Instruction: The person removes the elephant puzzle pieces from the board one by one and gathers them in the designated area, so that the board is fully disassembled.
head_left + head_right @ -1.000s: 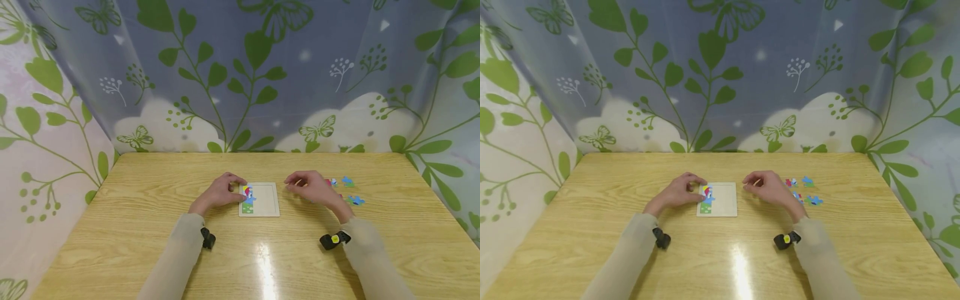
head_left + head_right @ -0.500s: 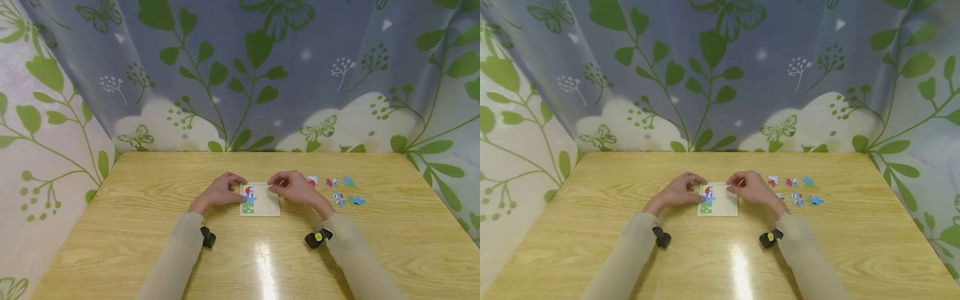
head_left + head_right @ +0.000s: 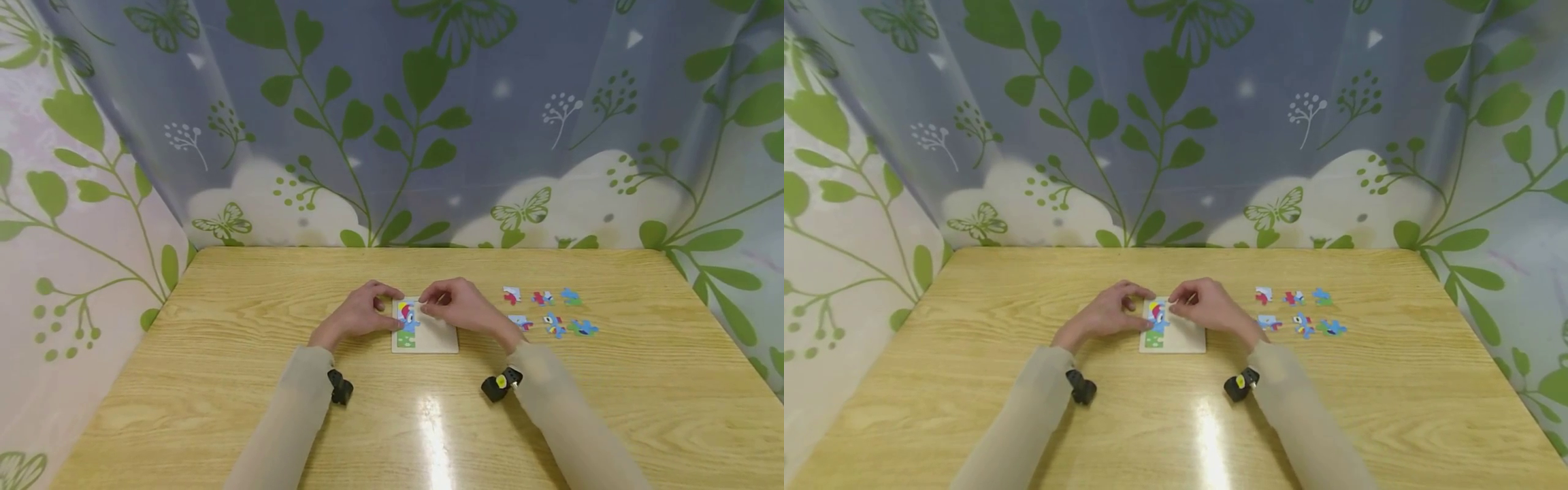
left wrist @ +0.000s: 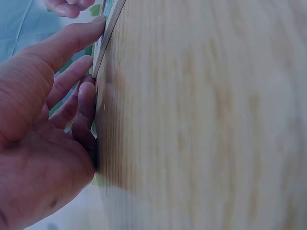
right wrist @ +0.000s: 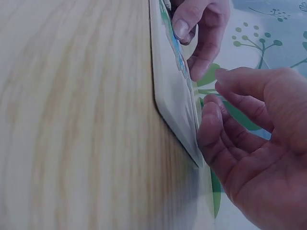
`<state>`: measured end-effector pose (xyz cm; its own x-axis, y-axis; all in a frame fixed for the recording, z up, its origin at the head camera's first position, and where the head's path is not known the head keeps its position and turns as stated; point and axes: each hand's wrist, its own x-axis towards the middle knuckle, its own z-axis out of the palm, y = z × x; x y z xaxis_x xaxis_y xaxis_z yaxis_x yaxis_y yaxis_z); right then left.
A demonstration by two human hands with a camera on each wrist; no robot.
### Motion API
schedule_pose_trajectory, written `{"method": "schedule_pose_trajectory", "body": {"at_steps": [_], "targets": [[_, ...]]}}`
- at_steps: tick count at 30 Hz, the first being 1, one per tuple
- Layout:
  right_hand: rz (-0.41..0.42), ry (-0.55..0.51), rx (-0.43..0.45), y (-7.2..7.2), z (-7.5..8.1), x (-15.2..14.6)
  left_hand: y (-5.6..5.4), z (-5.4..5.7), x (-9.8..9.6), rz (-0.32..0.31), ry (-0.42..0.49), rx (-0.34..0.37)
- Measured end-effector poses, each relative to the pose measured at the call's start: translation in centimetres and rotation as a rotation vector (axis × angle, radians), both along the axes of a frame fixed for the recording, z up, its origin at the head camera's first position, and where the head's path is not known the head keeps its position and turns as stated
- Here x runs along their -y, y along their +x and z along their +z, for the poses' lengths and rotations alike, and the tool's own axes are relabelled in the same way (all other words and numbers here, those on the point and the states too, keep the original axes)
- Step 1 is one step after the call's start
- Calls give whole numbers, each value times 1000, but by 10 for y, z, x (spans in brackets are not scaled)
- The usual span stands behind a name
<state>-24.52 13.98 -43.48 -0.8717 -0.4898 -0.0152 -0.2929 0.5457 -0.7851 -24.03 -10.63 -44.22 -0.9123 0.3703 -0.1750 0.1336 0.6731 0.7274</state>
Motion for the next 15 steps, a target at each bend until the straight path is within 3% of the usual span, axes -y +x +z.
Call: {"method": "schedule_pose_trajectory", "body": {"at_steps": [6, 15], "targets": [[-3, -2, 55, -3, -3, 6, -1, 0, 0, -8, 6, -5], [-1, 43, 10, -4, -4, 12, -1, 0, 1, -17, 2, 0]]}}
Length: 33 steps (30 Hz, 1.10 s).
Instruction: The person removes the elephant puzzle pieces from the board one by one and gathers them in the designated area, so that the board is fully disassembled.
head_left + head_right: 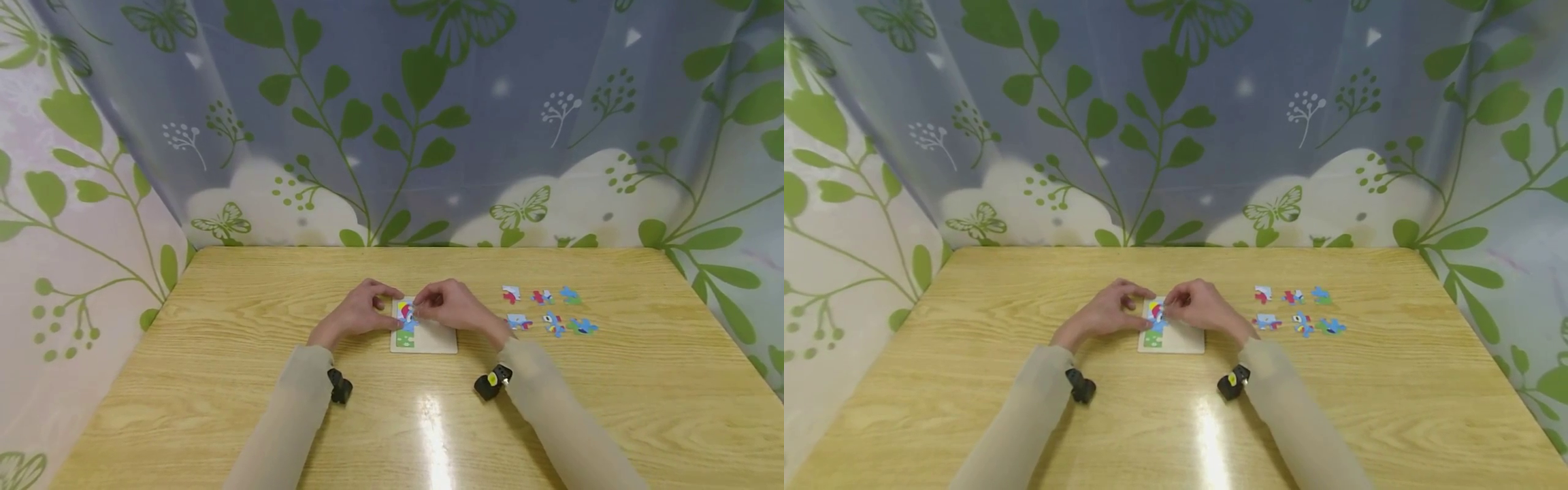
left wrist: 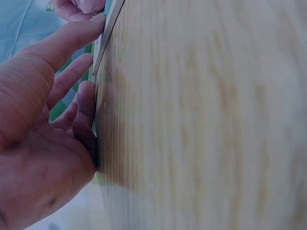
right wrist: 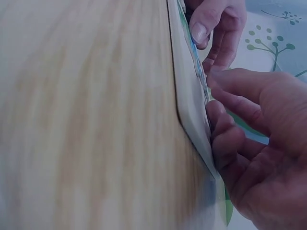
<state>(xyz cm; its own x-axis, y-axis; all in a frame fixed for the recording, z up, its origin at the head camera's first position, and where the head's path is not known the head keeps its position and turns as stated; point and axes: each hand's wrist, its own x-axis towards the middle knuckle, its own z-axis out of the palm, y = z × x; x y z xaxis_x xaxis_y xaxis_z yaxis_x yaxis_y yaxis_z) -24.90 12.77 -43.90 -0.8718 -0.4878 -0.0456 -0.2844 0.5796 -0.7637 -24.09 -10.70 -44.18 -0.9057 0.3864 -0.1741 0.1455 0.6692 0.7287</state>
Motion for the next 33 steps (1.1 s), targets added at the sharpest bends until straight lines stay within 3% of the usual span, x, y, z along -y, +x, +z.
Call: {"method": "schedule_pose_trajectory", "body": {"at_steps": [15, 33], "targets": [[-1, 28, 5, -4, -3, 5, -3, 1, -1, -1, 0, 5], [-86, -8, 100, 1, -1, 12, 0, 1, -2, 12, 8, 15]]}}
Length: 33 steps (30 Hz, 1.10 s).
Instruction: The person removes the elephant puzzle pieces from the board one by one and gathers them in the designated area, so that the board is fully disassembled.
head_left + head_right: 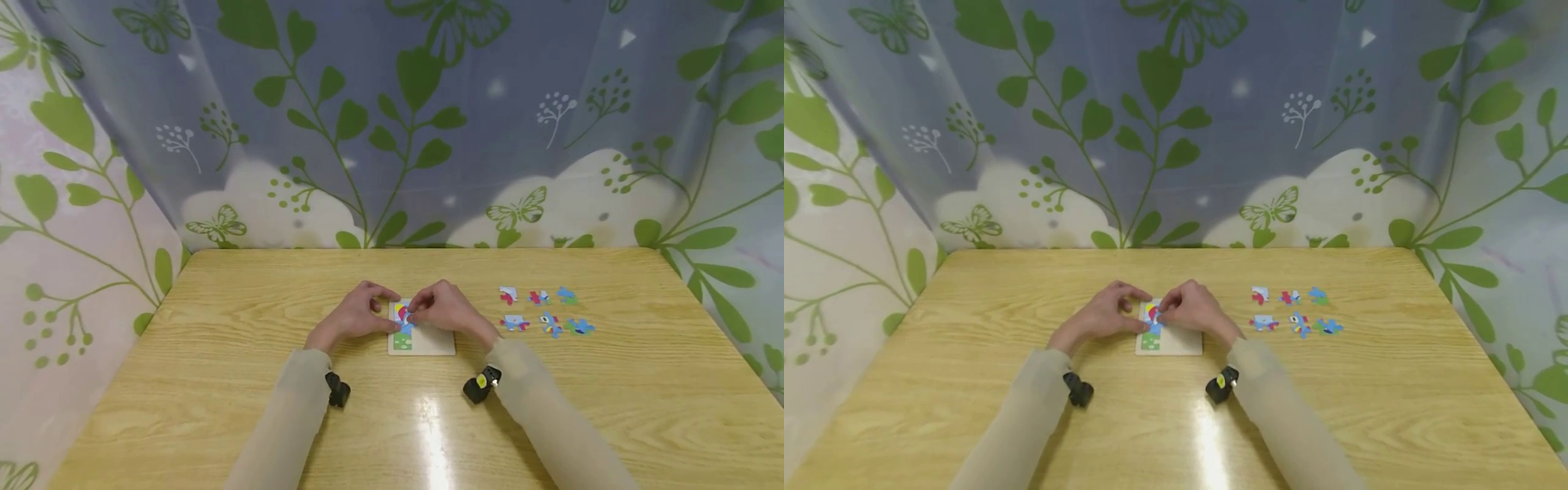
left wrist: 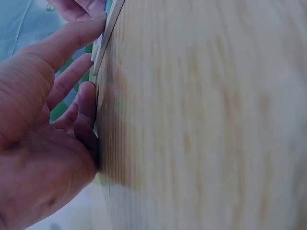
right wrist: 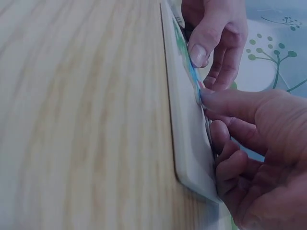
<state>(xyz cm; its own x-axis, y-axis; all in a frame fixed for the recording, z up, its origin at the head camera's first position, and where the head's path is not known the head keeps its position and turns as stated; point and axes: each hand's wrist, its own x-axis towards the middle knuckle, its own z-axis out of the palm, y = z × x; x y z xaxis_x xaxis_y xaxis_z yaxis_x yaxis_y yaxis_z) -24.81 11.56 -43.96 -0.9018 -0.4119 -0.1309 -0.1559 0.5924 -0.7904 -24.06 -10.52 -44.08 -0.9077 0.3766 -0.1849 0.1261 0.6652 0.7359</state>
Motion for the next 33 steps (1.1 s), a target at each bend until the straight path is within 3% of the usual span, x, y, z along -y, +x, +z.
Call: {"method": "schedule_pose_trajectory", "body": {"at_steps": [8, 19, 24, 33], "targets": [[-77, 8, 39, 0, -2, 2, 0, -2, -1, 5, -5, -1], [-72, -29, -3, -3, -5, -1, 0, -3, 0, 7, -7, -8], [-30, -34, -4, -5, -5, -4, -1, -4, 0, 11, -5, -4], [148, 41, -90, -13, 1, -8, 1, -2, 0, 14, -12, 4]]}}
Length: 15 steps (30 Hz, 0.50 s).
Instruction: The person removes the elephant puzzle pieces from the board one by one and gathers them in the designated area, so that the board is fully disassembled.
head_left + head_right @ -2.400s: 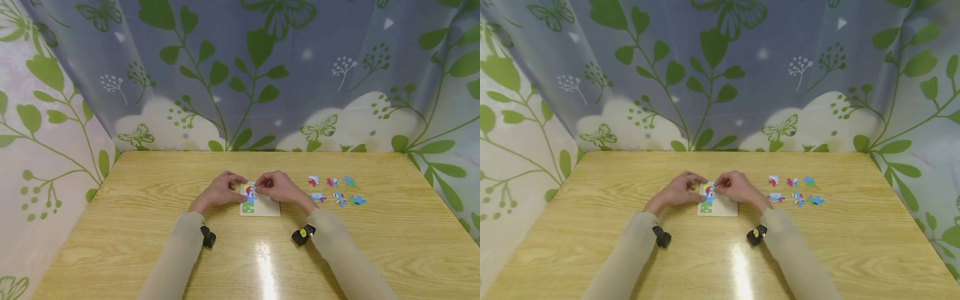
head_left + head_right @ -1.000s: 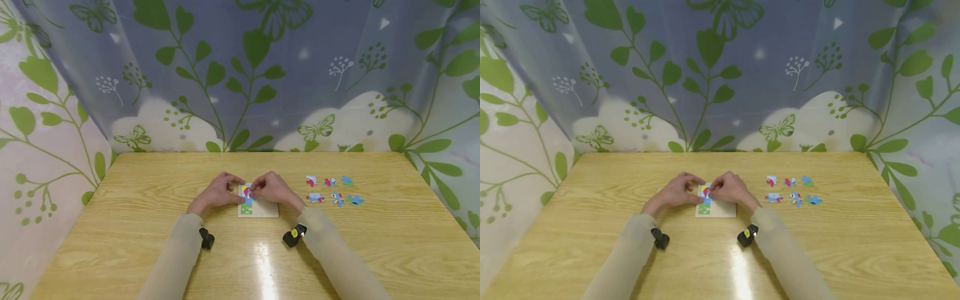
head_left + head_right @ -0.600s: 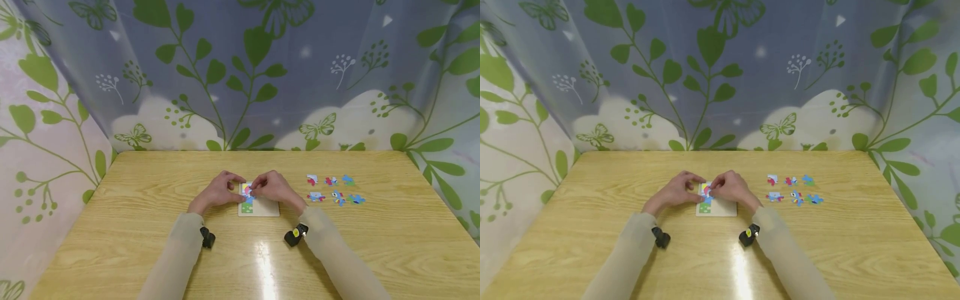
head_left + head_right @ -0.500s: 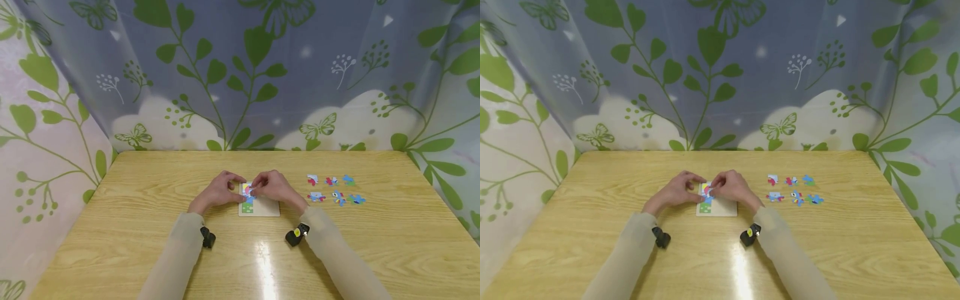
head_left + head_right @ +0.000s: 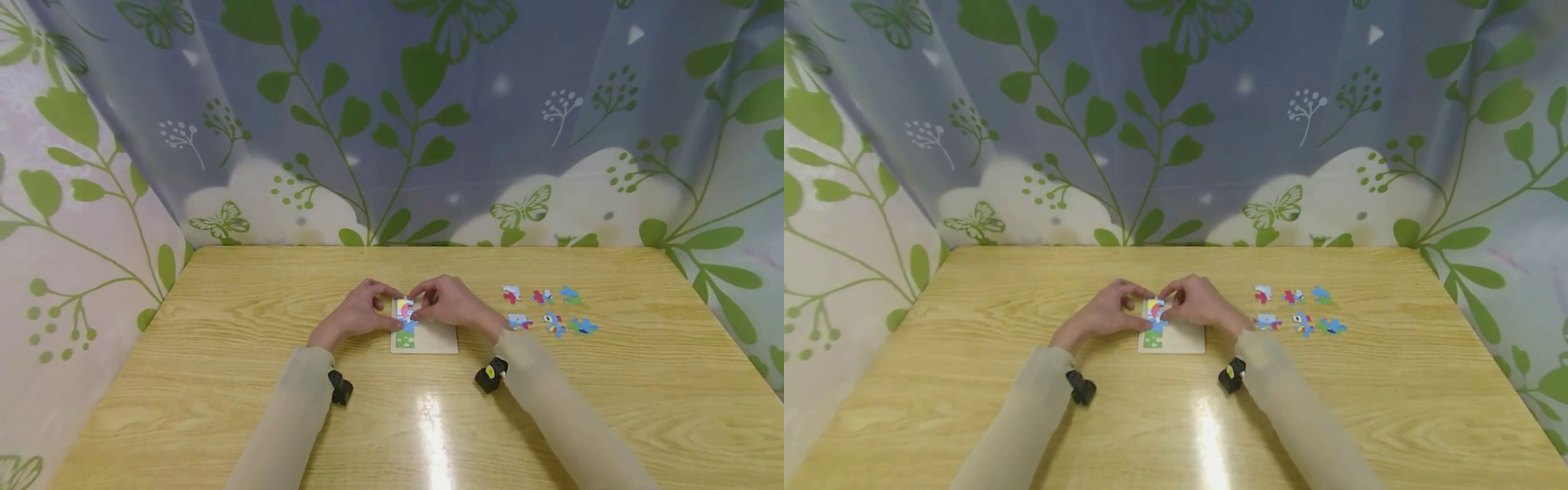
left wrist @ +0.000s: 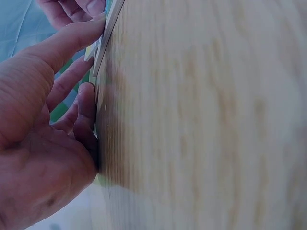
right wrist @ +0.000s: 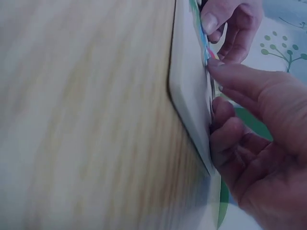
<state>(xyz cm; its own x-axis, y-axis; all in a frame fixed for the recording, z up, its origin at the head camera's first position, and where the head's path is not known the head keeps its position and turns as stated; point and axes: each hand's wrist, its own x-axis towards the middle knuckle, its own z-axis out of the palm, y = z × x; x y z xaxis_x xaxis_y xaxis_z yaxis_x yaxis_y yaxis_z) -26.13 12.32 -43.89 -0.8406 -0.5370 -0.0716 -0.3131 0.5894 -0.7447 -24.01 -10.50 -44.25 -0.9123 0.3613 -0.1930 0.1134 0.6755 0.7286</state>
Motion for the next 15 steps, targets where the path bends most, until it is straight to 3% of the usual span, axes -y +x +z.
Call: {"method": "schedule_pose_trajectory", "body": {"at_steps": [4, 15], "targets": [[34, 14, -36, -3, 1, -2, 0, 0, 0, 3, -6, 0], [9, -52, -25, -7, -5, -4, -1, 1, -1, 8, -12, 2]]}}
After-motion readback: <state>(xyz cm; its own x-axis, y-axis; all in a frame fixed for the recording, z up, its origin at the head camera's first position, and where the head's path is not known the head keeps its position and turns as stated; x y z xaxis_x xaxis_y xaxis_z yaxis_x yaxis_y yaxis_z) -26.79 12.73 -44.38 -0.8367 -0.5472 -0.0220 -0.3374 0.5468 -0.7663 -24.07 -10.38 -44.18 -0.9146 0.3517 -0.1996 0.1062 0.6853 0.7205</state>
